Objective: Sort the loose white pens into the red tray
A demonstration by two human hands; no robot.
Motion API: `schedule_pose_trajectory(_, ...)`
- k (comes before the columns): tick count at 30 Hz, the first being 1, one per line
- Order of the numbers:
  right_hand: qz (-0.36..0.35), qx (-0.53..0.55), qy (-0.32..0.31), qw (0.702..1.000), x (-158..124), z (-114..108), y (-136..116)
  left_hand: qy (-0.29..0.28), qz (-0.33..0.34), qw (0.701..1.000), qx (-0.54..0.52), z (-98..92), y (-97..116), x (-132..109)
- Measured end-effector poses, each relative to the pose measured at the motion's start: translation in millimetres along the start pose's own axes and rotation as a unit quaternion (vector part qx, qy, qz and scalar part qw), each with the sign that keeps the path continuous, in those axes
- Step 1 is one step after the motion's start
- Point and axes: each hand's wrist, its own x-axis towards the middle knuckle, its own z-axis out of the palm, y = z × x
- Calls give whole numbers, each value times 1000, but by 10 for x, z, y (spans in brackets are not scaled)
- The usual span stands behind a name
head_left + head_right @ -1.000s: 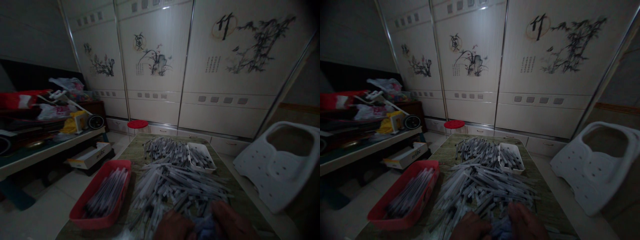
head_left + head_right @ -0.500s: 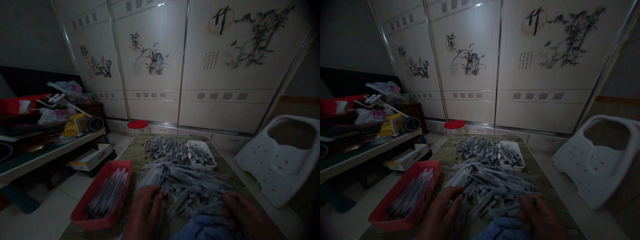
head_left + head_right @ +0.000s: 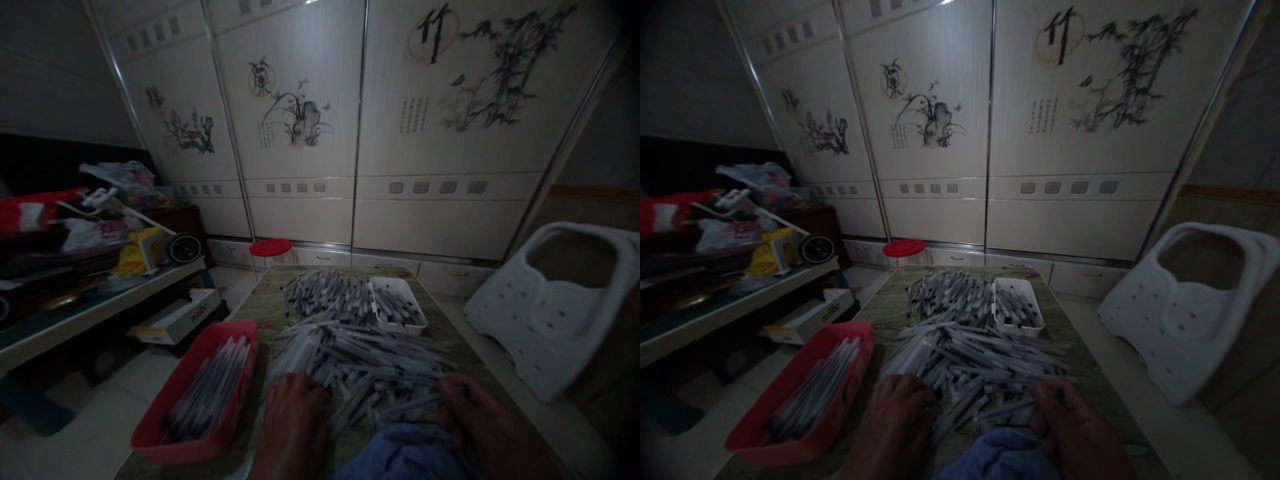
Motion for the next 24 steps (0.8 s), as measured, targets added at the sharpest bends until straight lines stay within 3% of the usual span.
schedule_pose_trajectory(13, -11, 23, 19, 1000, -9, -5, 36, -17, -11, 999, 47, 7, 118, 64)
schedule_pose_trajectory(17, -8, 3, 34, 999, -16, -7, 25, 20, -7, 999, 28, 32, 63, 72)
schedule_pose_trajectory(21, -18, 92, 38, 995, -27, 51, 14, 63, 15, 991, -114, 74, 21, 35)
schedule_pose_trajectory(24, -16, 160, 32, 987, -74, 116, -62, 36, 7, 964, -263, 84, 37, 12)
